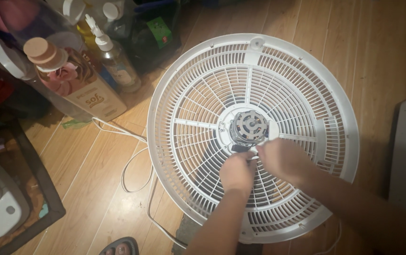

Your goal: The person uses a screwdriver to loosen and remove screws from the central hub of a white electric fan. They repeatedly unscrew fasteners around the motor housing and place the removed screws on top of a nearby washing machine.

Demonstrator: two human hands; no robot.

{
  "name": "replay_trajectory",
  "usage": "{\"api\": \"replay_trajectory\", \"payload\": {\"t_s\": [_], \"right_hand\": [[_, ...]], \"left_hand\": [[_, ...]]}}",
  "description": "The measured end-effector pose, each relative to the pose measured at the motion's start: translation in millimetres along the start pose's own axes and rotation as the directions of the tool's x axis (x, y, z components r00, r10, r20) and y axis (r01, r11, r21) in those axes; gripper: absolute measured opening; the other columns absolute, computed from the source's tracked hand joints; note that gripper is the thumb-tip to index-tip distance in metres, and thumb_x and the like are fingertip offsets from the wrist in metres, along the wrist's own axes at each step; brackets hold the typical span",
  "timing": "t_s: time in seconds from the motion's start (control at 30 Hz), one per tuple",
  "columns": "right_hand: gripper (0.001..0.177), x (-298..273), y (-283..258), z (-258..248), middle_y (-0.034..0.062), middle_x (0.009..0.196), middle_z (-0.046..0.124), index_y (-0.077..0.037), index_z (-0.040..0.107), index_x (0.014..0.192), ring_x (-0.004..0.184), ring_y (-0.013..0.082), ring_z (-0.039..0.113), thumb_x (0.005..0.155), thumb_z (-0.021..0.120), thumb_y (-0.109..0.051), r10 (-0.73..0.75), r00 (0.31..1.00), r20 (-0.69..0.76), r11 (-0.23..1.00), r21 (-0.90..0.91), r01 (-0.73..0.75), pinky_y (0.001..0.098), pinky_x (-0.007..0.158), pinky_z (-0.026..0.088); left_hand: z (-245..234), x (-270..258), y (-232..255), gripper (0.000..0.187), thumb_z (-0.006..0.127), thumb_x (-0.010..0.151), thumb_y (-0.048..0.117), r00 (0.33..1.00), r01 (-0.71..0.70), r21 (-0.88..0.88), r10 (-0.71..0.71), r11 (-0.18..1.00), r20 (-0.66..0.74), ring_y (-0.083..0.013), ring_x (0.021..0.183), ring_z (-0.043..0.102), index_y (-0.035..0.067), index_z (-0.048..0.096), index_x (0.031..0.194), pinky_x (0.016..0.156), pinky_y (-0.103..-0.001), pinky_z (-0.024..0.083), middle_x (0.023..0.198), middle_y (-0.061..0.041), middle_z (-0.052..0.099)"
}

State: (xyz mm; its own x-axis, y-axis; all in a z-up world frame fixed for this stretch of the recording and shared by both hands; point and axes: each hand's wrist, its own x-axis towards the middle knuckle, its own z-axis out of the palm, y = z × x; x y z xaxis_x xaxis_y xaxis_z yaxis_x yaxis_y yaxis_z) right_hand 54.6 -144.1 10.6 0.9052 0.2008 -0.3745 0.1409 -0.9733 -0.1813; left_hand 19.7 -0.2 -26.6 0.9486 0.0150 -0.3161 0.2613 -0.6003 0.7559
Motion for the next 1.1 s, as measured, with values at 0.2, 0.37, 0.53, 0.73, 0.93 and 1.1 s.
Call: {"api": "replay_trajectory", "payload": {"t_s": [0.2, 0.37, 0.53, 0.73, 0.93, 1.1], "right_hand": [[0.028, -2, 6, 13, 0.0196, 0.088, 0.074, -0.006, 0.075, 0.088, 0.081, 0.038, 0.071, 0.092, 0.051, -0.02, -0.145, 0.972, -0.183, 0.989, -0.024, 0.143, 0.0479, 0.075, 0.055], [0.022, -7, 4, 33, 0.0188, 0.098, 0.073, -0.006, 0.071, 0.096, 0.093, 0.0352, 0.071, 0.086, 0.054, -0.013, -0.242, 0.97, -0.011, 0.956, -0.17, 0.237, 0.0451, 0.081, 0.057], [0.02, 23, 13, 40, 0.0184, 0.101, 0.072, -0.007, 0.073, 0.1, 0.097, 0.0309, 0.073, 0.091, 0.055, -0.01, 0.017, 0.953, 0.303, 0.96, -0.271, 0.068, 0.0428, 0.085, 0.058], [0.027, 36, 35, 25, 0.0171, 0.092, 0.074, -0.012, 0.072, 0.11, 0.089, 0.0346, 0.072, 0.092, 0.054, -0.021, -0.372, 0.861, 0.346, 0.916, -0.014, 0.401, 0.0467, 0.08, 0.055], [0.019, 10, 22, 38, 0.0212, 0.088, 0.068, 0.001, 0.067, 0.092, 0.082, 0.0381, 0.068, 0.089, 0.061, -0.017, -0.116, 0.992, -0.043, 0.984, 0.13, 0.121, 0.0478, 0.077, 0.054], [0.017, 6, 13, 33, 0.0152, 0.086, 0.068, 0.0, 0.063, 0.098, 0.078, 0.0325, 0.07, 0.088, 0.056, -0.011, -0.436, 0.887, 0.151, 0.82, -0.341, 0.46, 0.0444, 0.072, 0.057]], "left_hand": [[15, 9, -8, 0.025, 0.069, 0.094, 0.037, 0.997, -0.05, 0.184, 0.037, 0.982, 0.07, -0.0333, 0.096, 0.069, 0.016, 0.077, 0.106, 0.084, -0.046, 0.055, 0.102, -0.012, 0.072], [17, 9, -28, 0.021, 0.068, 0.089, 0.027, 0.986, -0.167, 0.197, 0.167, 0.966, 0.017, -0.0331, 0.091, 0.07, 0.015, 0.075, 0.104, 0.078, -0.047, 0.056, 0.099, -0.011, 0.072], [18, 11, -47, 0.018, 0.056, 0.098, 0.013, 0.956, -0.294, 0.296, 0.279, 0.909, 0.094, -0.0314, 0.092, 0.072, 0.015, 0.072, 0.106, 0.077, -0.045, 0.057, 0.102, -0.009, 0.071], [20, 12, -47, 0.026, 0.054, 0.094, 0.008, 0.926, -0.374, 0.406, 0.316, 0.834, 0.204, -0.0295, 0.093, 0.073, 0.012, 0.069, 0.115, 0.075, -0.043, 0.059, 0.107, -0.009, 0.071], [12, 15, -45, 0.025, 0.049, 0.105, 0.013, 0.916, -0.364, 0.423, 0.238, 0.829, 0.322, -0.0292, 0.096, 0.073, 0.011, 0.067, 0.121, 0.076, -0.042, 0.06, 0.11, -0.011, 0.071], [14, 12, -49, 0.036, 0.052, 0.097, 0.008, 0.914, -0.385, 0.407, 0.281, 0.828, 0.292, -0.0284, 0.098, 0.072, 0.013, 0.064, 0.131, 0.076, -0.041, 0.059, 0.11, -0.01, 0.071]]}}
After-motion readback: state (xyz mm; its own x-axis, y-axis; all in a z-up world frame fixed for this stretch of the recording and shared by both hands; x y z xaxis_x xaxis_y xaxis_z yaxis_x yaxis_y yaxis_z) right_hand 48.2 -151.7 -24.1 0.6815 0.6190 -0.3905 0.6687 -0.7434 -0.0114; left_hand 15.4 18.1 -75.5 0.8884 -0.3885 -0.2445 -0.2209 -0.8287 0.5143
